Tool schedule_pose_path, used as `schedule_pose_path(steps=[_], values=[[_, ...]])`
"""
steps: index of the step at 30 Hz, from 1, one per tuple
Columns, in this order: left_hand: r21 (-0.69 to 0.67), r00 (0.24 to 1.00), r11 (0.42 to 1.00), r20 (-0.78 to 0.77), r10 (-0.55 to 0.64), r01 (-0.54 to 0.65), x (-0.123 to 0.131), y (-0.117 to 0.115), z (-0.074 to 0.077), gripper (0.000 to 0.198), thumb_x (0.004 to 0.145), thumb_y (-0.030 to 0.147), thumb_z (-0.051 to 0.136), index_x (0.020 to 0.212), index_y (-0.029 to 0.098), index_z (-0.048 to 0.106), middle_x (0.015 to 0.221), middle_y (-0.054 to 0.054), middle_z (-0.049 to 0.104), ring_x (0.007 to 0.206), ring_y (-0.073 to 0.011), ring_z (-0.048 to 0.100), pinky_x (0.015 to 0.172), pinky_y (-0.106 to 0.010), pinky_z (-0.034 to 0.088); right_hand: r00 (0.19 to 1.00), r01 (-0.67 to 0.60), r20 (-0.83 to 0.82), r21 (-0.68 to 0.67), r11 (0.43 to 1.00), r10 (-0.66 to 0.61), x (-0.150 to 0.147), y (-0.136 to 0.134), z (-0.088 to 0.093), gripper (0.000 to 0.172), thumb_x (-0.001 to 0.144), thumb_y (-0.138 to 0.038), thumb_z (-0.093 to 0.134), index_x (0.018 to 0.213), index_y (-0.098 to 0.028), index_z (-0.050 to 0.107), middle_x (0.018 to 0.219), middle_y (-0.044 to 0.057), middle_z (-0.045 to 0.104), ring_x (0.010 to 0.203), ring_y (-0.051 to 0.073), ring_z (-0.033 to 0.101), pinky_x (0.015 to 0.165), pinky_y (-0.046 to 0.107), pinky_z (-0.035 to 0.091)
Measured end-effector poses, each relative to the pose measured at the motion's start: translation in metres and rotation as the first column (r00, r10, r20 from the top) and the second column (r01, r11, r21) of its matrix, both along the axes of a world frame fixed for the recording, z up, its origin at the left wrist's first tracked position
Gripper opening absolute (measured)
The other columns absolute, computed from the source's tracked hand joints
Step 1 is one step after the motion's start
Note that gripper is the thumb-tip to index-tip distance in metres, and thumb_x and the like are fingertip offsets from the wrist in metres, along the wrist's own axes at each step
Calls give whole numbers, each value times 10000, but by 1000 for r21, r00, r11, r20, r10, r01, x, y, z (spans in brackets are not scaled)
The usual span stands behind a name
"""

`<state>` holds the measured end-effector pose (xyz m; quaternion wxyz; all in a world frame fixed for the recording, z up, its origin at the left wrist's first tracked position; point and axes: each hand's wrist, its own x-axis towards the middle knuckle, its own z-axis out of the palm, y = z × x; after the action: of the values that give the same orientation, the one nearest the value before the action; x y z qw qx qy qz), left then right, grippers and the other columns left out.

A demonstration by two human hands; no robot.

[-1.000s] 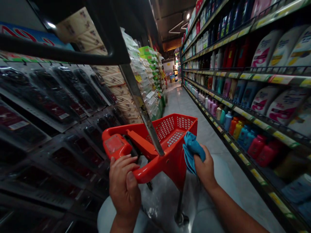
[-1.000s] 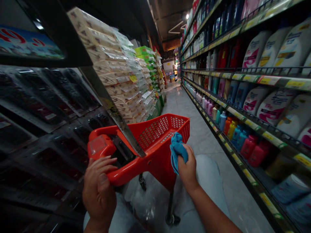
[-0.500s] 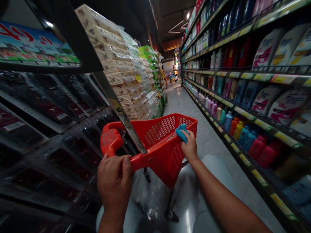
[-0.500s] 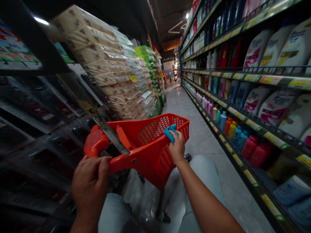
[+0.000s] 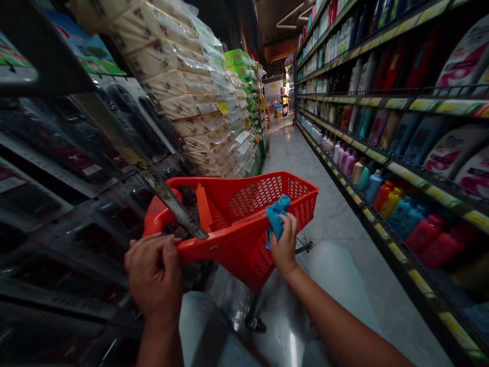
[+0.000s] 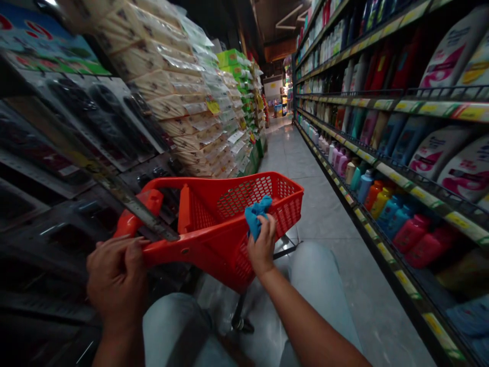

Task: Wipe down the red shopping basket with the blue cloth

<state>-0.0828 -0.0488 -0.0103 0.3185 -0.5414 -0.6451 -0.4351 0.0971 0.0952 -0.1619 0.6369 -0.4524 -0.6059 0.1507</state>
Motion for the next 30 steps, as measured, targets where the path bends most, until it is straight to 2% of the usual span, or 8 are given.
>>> schedule_pose_path(steps=[5, 8, 13, 16, 19, 22, 25, 30], values=[[72, 998, 996, -10, 57, -56, -3, 7, -6, 226, 978, 282, 491, 848, 202, 656, 1021, -58, 691, 1127, -253, 632, 1165, -568, 382, 909, -315, 302, 46, 948, 287, -28, -53, -24, 572, 720, -2, 546, 1222, -266, 613, 1264, 105, 538, 1225, 307, 491, 1034, 500, 482], [36, 992, 992, -51, 119, -118, -13, 4, -8, 190, 958, 228, 507, 922, 205, 692, 1123, -50, 705, 1185, -283, 629, 1147, -567, 423, 820, -426, 438, 36, 904, 369, -11, -46, -37, 623, 662, 15, 562, 1203, -283, 640, 1262, 76, 559, 1191, 296, 489, 993, 460, 505], [157, 960, 969, -177, 218, -191, -6, 1, -9, 179, 925, 182, 551, 1038, 212, 687, 1269, -40, 686, 1234, -312, 609, 1121, -629, 428, 995, 5, 97, -73, 997, 2, 22, 12, -47, 456, 795, -52, 489, 1216, -201, 585, 1285, 140, 467, 1208, 291, 491, 1062, 516, 447], [156, 954, 987, -299, 17, 31, 21, 17, -6, 236, 890, 133, 583, 1092, 232, 656, 1309, -34, 670, 1258, -285, 595, 1138, -584, 432, 998, 14, 63, -112, 994, -7, 7, 3, -55, 485, 820, -72, 496, 1290, -182, 536, 1312, 162, 434, 1243, 292, 479, 1079, 501, 442], [-256, 884, 940, -351, -308, 226, 51, 51, -3, 229, 898, 171, 614, 1124, 191, 649, 1163, -59, 730, 1122, -244, 675, 1069, -482, 506, 910, -282, 287, -98, 954, 298, -19, -33, -78, 533, 759, -48, 561, 1242, -269, 604, 1303, 109, 466, 1246, 287, 469, 1056, 460, 471], [-563, 881, 825, -413, -232, -46, 64, 86, -4, 314, 966, 338, 536, 1162, 122, 653, 999, -114, 757, 923, -281, 719, 786, -430, 551, 868, -353, 299, -189, 916, 396, -26, -43, -111, 490, 713, -25, 552, 1112, -285, 668, 1223, 87, 524, 1223, 286, 481, 1039, 458, 480], [-646, 840, 697, -530, -114, -313, 60, 103, -9, 354, 1008, 395, 415, 1010, 176, 692, 782, -75, 731, 759, -294, 701, 624, -402, 434, 989, -121, 22, -429, 895, 144, -17, -19, -135, 443, 729, -52, 485, 1116, -219, 619, 1222, 120, 512, 1176, 267, 512, 1068, 466, 454], [-571, 802, 735, -593, -63, -365, 46, 105, -16, 329, 1014, 350, 408, 837, 225, 655, 698, -32, 683, 713, -260, 664, 605, -378, 316, 995, -7, -86, -575, 818, -52, -55, -22, -133, 509, 754, -134, 460, 1260, -158, 504, 1211, 185, 552, 1151, 307, 561, 988, 498, 492]])
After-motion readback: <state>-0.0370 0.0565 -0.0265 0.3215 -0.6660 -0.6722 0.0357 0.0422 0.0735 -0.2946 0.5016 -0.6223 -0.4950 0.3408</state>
